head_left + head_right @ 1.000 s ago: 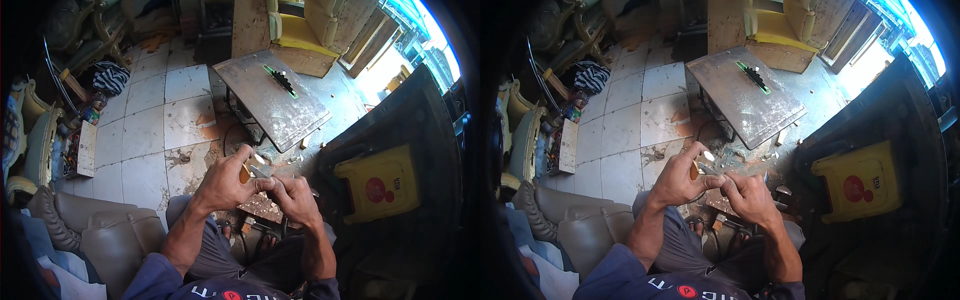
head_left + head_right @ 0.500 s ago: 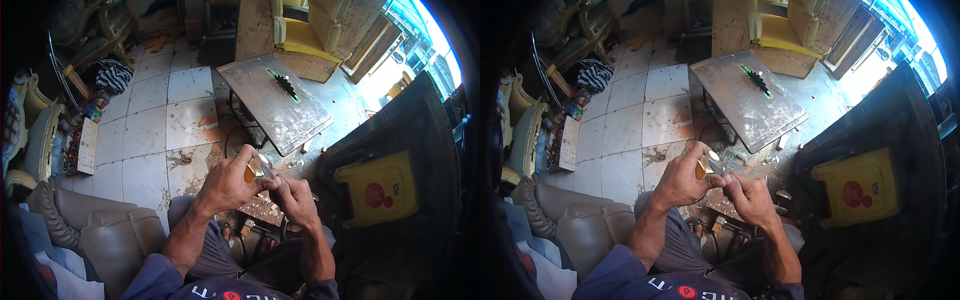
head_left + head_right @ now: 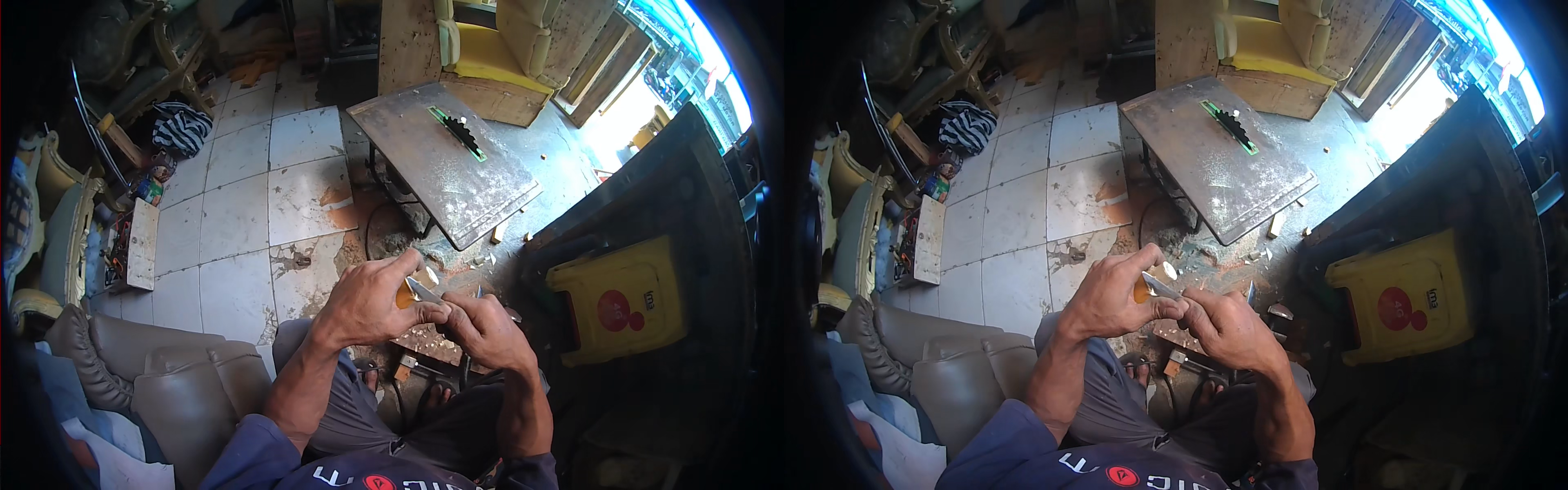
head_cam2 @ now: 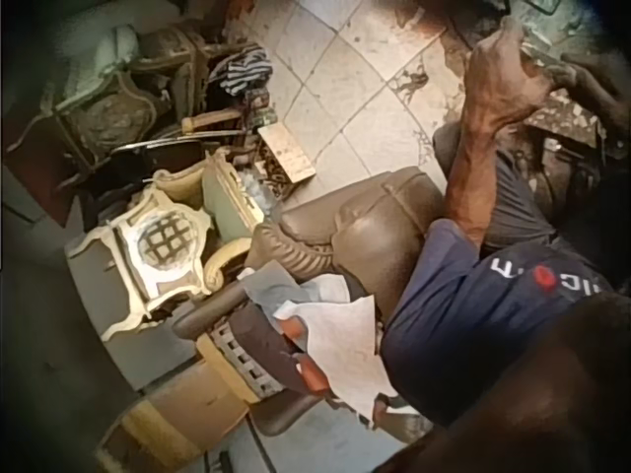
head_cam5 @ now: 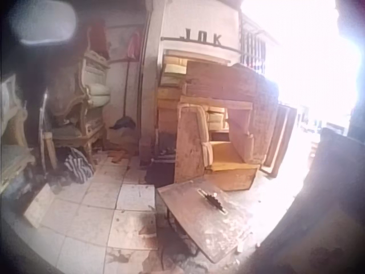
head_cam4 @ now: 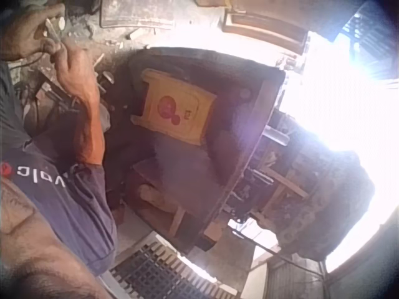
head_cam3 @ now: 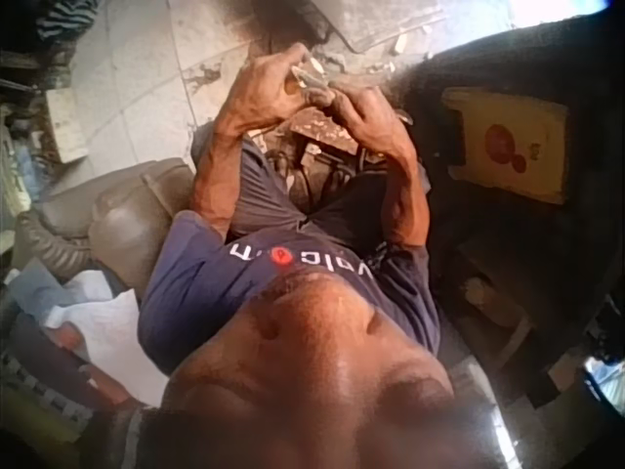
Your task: The person shapes a wooden furniture component using a hand knife and a small saw, then hammers a metal sleeve onto the end. They also use a larger knife to shave the wood and reach for a coil of white cord on the wall.
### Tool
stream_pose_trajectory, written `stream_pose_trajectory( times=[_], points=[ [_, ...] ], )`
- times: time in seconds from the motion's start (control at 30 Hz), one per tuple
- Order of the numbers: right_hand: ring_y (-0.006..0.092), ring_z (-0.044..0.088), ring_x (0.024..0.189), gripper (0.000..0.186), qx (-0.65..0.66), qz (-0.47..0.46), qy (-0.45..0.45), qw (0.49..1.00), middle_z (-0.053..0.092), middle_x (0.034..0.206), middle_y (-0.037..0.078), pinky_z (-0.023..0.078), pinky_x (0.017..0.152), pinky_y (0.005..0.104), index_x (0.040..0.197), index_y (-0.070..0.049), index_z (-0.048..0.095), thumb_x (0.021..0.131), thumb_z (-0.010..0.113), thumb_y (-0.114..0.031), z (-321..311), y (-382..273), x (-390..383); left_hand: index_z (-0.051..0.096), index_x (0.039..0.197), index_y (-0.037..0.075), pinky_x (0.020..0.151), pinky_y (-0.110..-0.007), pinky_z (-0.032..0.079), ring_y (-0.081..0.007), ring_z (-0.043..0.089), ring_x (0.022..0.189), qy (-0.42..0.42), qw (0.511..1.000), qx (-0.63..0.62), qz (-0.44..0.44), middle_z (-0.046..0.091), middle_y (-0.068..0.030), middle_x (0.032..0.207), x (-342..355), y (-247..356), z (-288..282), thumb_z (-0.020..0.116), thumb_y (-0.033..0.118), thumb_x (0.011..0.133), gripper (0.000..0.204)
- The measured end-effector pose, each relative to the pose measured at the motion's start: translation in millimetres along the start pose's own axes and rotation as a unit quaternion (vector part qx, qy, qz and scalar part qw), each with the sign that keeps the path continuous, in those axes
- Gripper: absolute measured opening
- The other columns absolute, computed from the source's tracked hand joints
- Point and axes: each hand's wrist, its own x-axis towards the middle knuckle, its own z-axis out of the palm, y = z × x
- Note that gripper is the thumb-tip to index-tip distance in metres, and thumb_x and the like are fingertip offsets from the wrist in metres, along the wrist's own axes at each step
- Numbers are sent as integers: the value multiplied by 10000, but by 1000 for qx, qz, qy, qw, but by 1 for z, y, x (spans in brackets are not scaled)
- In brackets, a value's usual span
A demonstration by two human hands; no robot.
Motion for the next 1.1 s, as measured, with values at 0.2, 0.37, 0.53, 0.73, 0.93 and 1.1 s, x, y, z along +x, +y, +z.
stream_pose_trajectory(
  times=[0.2,0.37,0.53,0.73,0.93,1.1],
  points=[
    [196,590,584,303,117,9,167,979,597,649,119,460,577,373,940,10,630,1104,485,-199,35,4,5,576,1054,25,733,-456,547,-400,727,821,122,992,-22,0,693,-189,855,4,4,12,837,631,782,714],
    [184,572,594,318,97,13,68,993,601,677,109,458,584,365,951,20,625,1103,479,-219,14,0,0,542,1145,30,759,-475,552,-409,734,902,59,998,-16,-27,700,-202,912,2,0,7,790,654,821,746],
    [218,579,623,303,86,40,-31,995,599,689,114,468,626,390,998,20,634,1075,469,-221,4,-2,1,537,1204,51,791,-472,551,-420,730,937,-16,1000,-14,-21,714,-197,942,-3,-1,3,768,655,844,740],
    [210,581,679,321,139,76,-80,984,615,742,111,475,664,390,1056,12,653,1084,456,-240,0,1,-2,572,1160,53,793,-451,550,-410,731,915,-35,999,-28,-7,722,-188,908,-2,5,-1,782,653,833,715],
    [218,612,675,310,127,71,-57,988,627,735,126,482,660,393,1033,12,647,1085,468,-235,1,-7,-3,573,1127,36,749,-451,553,-397,734,853,4,1000,-12,17,706,-186,865,-2,-1,4,796,658,816,730],
    [279,623,592,248,37,-13,111,993,603,679,160,475,592,396,970,15,611,1080,495,-175,26,-7,-4,546,1091,24,669,-463,553,-400,732,797,92,994,32,43,694,-193,833,0,0,6,774,667,831,730]
  ],
)
